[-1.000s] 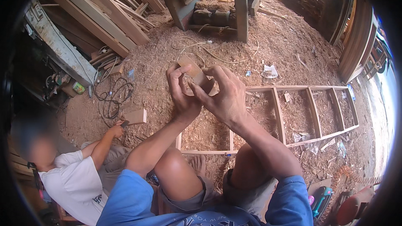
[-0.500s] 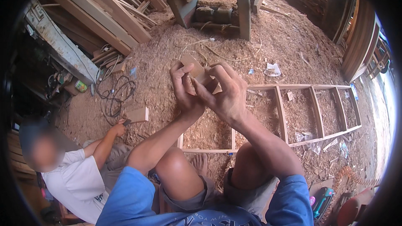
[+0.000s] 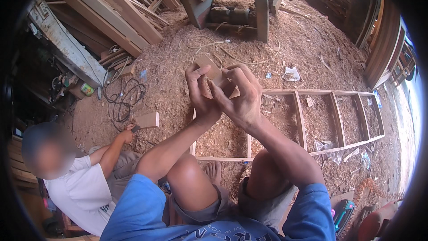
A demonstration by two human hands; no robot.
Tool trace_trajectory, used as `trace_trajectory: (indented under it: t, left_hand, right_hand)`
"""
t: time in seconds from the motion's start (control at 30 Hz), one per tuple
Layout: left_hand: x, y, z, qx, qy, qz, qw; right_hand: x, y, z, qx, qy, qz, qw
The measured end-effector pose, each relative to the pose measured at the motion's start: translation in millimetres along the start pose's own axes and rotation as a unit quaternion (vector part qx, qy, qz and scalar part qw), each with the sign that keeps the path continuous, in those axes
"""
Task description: The person sits on the floor and assembles a wooden frame by hand, fitting small wooden blocks into the frame structure. Another person sits nearby sanding a separate piece of wood. The camera wearer repeatedly picks up, inspects, and places wooden blocks into the frame.
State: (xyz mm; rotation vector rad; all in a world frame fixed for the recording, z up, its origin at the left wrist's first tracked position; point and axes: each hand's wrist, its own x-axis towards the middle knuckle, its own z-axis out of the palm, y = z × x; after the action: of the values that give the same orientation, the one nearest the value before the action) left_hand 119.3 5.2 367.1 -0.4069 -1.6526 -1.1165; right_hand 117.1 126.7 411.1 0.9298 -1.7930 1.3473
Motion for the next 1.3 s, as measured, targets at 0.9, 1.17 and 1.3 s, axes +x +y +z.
trace_trajectory:
  t: [0.9,1.17,1.3]
  left_hand:
    - [23.2,-23.7,-57.5,-0.294,-0.080,-0.398,0.865]
    - [24.0,-20.1,-55.6,-0.368,-0.076,-0.408,0.832]
    - [30.4,-16.1,-66.5,-0.492,-0.038,-0.456,0.740]
  right_hand:
    - [-1.4,36.3,-24.9,0.002,-0.144,0.192,0.971]
    - [-6.0,38.9,-20.5,0.012,-0.176,0.174,0.969]
    - [-5.5,33.8,-19.9,0.048,-0.173,0.160,0.971]
